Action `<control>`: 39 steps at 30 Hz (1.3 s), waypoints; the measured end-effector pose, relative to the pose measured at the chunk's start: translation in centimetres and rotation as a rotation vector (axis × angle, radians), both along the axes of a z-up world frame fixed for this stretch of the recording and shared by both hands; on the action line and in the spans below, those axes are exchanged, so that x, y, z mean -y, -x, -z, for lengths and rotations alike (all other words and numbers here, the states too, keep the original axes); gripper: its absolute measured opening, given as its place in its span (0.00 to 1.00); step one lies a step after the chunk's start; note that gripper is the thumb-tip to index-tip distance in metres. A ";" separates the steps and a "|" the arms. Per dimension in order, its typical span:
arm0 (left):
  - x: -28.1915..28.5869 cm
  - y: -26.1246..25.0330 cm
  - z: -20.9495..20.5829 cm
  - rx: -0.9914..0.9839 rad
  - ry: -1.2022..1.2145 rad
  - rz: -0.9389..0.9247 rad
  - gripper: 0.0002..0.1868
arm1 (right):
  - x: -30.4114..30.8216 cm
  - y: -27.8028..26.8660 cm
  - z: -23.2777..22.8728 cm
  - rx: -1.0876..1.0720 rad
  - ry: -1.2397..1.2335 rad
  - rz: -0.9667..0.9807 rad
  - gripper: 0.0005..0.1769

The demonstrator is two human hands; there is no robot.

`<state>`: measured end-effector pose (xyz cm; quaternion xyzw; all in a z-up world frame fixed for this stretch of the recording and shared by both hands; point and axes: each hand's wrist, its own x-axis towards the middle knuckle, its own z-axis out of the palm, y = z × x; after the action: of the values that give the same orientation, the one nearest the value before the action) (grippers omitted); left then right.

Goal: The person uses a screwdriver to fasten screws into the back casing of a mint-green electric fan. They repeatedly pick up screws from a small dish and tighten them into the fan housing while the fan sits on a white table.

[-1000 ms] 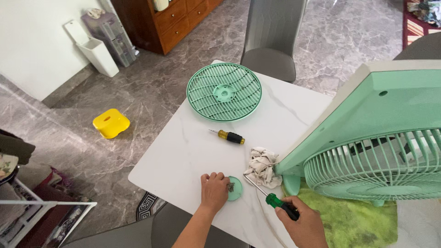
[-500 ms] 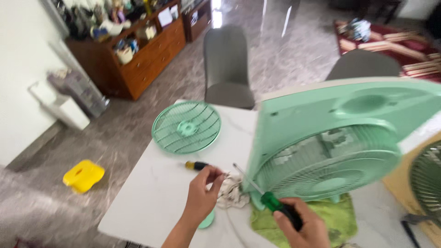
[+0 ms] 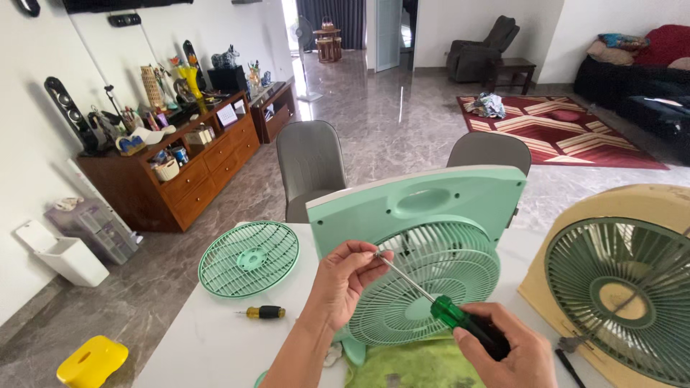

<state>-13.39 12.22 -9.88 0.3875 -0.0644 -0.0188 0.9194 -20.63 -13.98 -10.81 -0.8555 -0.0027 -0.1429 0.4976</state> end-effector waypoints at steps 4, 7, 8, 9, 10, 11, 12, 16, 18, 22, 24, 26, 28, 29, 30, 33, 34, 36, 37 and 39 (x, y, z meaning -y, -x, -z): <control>1.2 -0.3 -0.3 0.003 -0.033 0.006 0.03 | 1.1 0.0 -0.5 -0.051 -0.037 -0.002 0.16; 1.5 -0.3 -0.5 -0.016 -0.073 0.017 0.04 | 1.9 -0.3 -0.4 -0.029 -0.007 -0.030 0.17; 1.5 -0.4 -0.6 -0.034 -0.092 0.015 0.04 | 2.0 -0.4 -0.4 -0.007 -0.015 -0.038 0.17; 1.4 -0.4 -0.7 -0.053 -0.110 0.014 0.04 | 2.0 -0.5 -0.3 0.016 -0.022 -0.046 0.17; 1.4 -0.4 -0.8 -0.045 -0.126 0.017 0.04 | 2.0 -0.6 -0.2 0.038 -0.030 -0.055 0.17; 1.3 -0.5 -0.9 -0.037 -0.141 0.021 0.05 | 2.0 -0.7 -0.2 0.052 -0.012 -0.056 0.18; 1.3 -0.5 -0.9 -0.029 -0.156 0.025 0.05 | 2.1 -0.7 -0.2 0.066 0.007 -0.057 0.19; 1.4 -0.5 -1.0 -0.032 -0.182 0.009 0.05 | 2.1 -0.7 -0.7 0.153 0.078 -0.084 0.20; 1.7 -0.6 -1.1 -0.038 -0.186 -0.006 0.05 | 2.1 -0.5 -1.0 0.190 0.153 -0.090 0.21; 2.2 -0.8 -1.5 -0.015 -0.196 -0.037 0.06 | 1.9 -0.4 -1.2 0.345 0.232 -0.107 0.24; 2.4 -0.9 -1.7 -0.014 -0.203 -0.057 0.07 | 1.7 -0.3 -0.9 0.332 0.225 -0.111 0.23; 2.8 -0.9 -1.9 -0.054 -0.220 -0.090 0.07 | 1.7 -0.4 -0.5 0.308 0.213 -0.114 0.23; 3.1 -0.9 -1.9 -0.069 -0.195 -0.103 0.08 | 1.7 -0.5 0.1 0.275 0.196 -0.112 0.23; 3.3 -0.9 -1.9 -0.065 -0.163 -0.101 0.07 | 1.6 -0.6 0.4 0.249 0.145 -0.101 0.22; 3.4 -0.9 -1.8 -0.063 -0.131 -0.098 0.07 | 1.3 -0.8 0.9 0.222 0.093 -0.090 0.21; 4.1 -1.3 -1.5 -0.043 -0.119 -0.123 0.07 | 0.5 -0.9 2.4 0.026 -0.038 -0.037 0.17; 4.2 -1.4 -1.3 -0.043 -0.119 -0.128 0.07 | 0.2 -1.0 2.8 -0.060 -0.080 -0.017 0.16; 4.4 -1.7 -1.0 -0.043 -0.120 -0.138 0.06 | -0.3 -1.0 3.4 0.020 -0.144 -0.038 0.16; 4.5 -1.9 -0.8 -0.053 -0.103 -0.148 0.06 | -0.5 -1.0 3.6 0.060 -0.177 -0.049 0.16; 5.0 -2.4 -0.3 -0.071 -0.071 -0.162 0.06 | -1.0 -1.2 3.7 0.084 -0.116 -0.019 0.16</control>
<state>-11.01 7.26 -9.56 0.4229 0.0006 0.0396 0.9053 -19.41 -13.00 -14.52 -0.8185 -0.0233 -0.1740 0.5470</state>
